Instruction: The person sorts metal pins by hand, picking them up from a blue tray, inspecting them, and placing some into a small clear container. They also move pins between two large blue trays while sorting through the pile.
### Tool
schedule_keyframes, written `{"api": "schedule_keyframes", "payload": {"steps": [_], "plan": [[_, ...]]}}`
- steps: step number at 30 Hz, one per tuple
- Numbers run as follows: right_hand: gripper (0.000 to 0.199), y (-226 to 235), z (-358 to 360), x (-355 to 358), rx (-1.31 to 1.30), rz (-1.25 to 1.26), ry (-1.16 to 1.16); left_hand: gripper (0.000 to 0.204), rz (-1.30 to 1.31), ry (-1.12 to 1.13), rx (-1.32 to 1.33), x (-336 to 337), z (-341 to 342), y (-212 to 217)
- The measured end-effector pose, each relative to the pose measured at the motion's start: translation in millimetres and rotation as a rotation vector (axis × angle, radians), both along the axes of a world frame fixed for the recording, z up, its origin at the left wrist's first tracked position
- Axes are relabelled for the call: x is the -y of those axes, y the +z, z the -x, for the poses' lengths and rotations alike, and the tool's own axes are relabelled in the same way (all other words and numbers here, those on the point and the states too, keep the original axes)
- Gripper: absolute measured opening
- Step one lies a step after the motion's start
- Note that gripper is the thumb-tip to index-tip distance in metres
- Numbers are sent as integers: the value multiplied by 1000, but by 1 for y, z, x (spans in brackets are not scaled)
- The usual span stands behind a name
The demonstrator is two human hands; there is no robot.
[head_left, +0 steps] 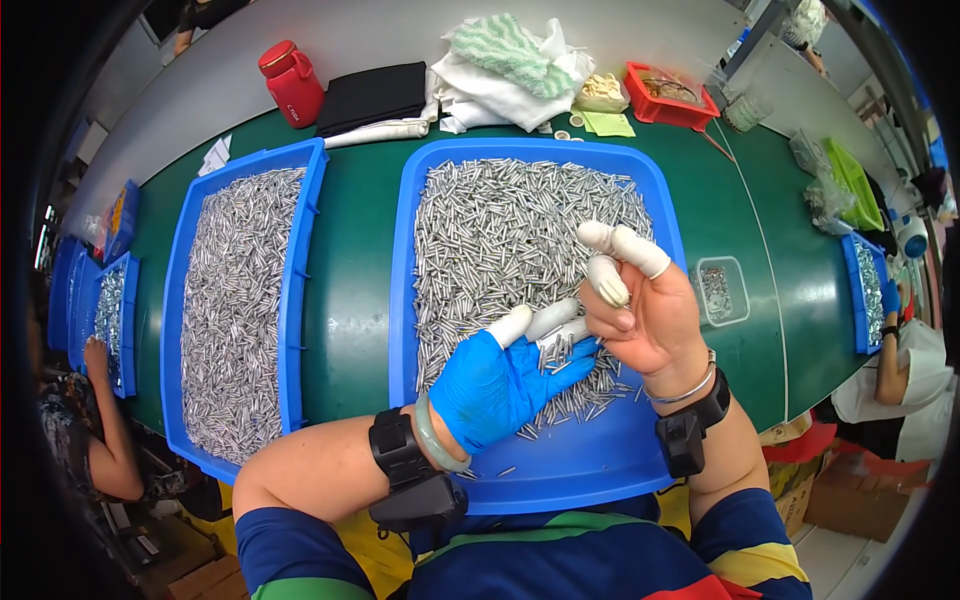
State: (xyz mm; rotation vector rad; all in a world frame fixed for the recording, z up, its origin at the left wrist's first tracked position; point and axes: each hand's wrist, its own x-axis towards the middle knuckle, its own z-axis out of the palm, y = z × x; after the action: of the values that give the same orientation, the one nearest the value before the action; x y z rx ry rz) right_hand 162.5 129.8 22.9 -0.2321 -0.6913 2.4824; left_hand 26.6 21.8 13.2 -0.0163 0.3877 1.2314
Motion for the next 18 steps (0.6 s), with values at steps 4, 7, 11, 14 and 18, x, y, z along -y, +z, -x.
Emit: {"api": "schedule_keyframes", "payload": {"steps": [4,7,11,14,18], "plan": [[26,10,-3,0,97,-85,64,48,24,-7,-30,0,0,3],[19,17,0,10,470,-539,-46,48,5,8,12,-1,-1,3],[13,27,5,22,878,-1102,-30,50,-53,-18,88,-2,2,-12],[13,26,8,28,999,-1341,-9,52,-130,-55,175,-3,4,-25],[15,21,10,33,1024,-1517,-61,54,-203,-83,229,-2,5,-24]]}}
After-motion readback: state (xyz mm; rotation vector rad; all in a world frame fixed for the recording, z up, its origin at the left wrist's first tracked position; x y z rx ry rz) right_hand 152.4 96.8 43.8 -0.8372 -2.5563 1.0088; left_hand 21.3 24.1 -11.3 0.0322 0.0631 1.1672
